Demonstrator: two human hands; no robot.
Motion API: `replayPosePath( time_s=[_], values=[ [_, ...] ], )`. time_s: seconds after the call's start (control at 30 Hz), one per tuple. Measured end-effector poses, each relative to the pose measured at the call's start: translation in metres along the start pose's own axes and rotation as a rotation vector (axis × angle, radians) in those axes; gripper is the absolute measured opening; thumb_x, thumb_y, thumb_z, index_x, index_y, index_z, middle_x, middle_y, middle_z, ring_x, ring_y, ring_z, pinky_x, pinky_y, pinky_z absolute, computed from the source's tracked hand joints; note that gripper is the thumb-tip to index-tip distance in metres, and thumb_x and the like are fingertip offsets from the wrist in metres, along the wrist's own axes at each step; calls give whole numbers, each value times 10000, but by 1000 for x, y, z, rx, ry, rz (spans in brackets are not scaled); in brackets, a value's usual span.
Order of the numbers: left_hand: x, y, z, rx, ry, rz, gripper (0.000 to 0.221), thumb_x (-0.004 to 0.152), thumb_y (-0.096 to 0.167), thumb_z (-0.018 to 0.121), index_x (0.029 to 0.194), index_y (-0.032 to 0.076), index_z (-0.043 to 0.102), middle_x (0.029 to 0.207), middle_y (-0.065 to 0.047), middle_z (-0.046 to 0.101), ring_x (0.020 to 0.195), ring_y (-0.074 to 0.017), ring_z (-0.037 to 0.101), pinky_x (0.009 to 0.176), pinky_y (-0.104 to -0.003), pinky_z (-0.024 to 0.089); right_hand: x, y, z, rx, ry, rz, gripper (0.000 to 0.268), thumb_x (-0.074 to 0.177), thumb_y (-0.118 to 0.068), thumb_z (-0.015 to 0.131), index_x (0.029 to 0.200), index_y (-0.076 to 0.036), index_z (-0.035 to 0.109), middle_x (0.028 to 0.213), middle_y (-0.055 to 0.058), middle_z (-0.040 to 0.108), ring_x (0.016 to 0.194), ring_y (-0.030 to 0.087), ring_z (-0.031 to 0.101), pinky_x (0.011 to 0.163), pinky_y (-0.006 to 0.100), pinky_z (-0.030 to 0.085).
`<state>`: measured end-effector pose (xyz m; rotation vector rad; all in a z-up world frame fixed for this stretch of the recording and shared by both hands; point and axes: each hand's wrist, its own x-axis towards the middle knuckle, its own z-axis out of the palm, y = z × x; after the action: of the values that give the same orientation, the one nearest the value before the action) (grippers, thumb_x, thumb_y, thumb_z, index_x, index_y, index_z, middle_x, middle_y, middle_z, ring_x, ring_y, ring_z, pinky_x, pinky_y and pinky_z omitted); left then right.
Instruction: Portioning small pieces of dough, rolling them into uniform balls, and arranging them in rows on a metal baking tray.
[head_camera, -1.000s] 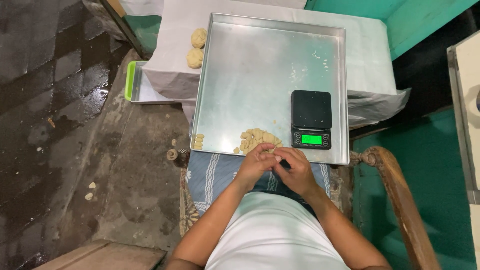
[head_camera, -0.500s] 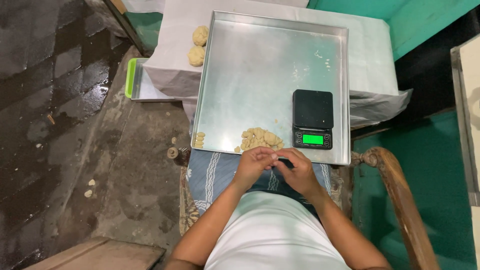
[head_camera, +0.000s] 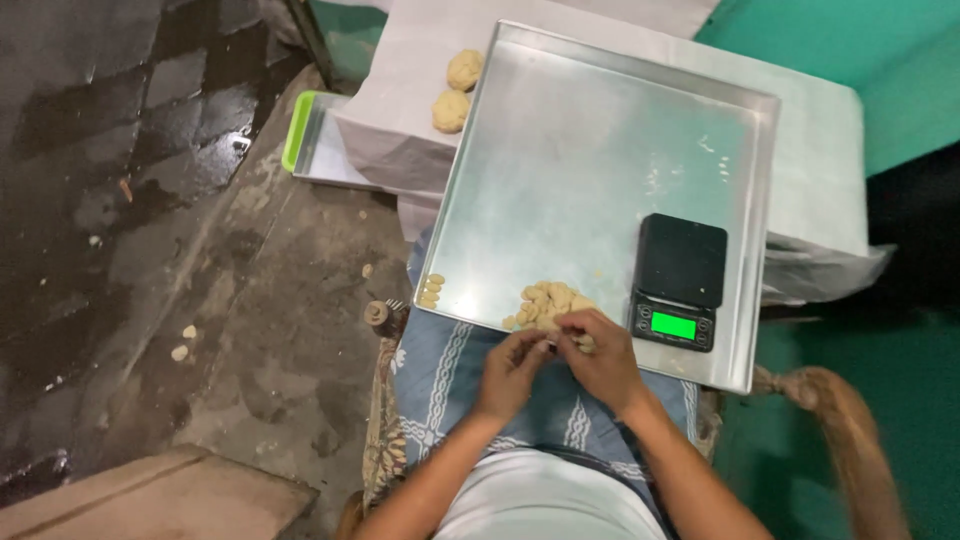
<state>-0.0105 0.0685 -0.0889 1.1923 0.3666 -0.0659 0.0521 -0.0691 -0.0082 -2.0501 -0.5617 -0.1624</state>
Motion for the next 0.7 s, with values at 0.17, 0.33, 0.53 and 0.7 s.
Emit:
replayPosePath(
  time_s=[0.17,0.33,0.53,0.7],
  values=[
    [-13,11,0,217,-84,4,170,973,147,711,1127,105,770,978,-105,786,973,-165,742,794,-343,591,63,3,61,64,-112,-31,115,860,-79,803,970,-93,773,762,83,702,752,285,726,685,360,579],
    [-20,37,1,397,-152,142,166,952,189,678,1085,107,734,984,-88,784,961,-219,741,793,-352,568,108,7,130,-18,-380,153,164,846,-176,658,960,-120,762,787,45,715,782,248,694,714,397,522],
    [-18,44,-4,383,-169,113,243,981,249,607,1141,76,665,1041,-72,765,962,-163,701,813,-336,522,128,8,160,-188,-510,262,234,872,-320,578,970,-187,745,904,-19,727,822,199,669,708,385,487],
    [-15,35,-6,382,-155,98,141,968,192,606,1030,71,640,895,-61,719,836,-144,643,756,-347,504,129,6,164,-206,-518,213,286,858,-293,538,960,-192,786,1016,-8,774,930,209,699,744,404,515]
  ],
)
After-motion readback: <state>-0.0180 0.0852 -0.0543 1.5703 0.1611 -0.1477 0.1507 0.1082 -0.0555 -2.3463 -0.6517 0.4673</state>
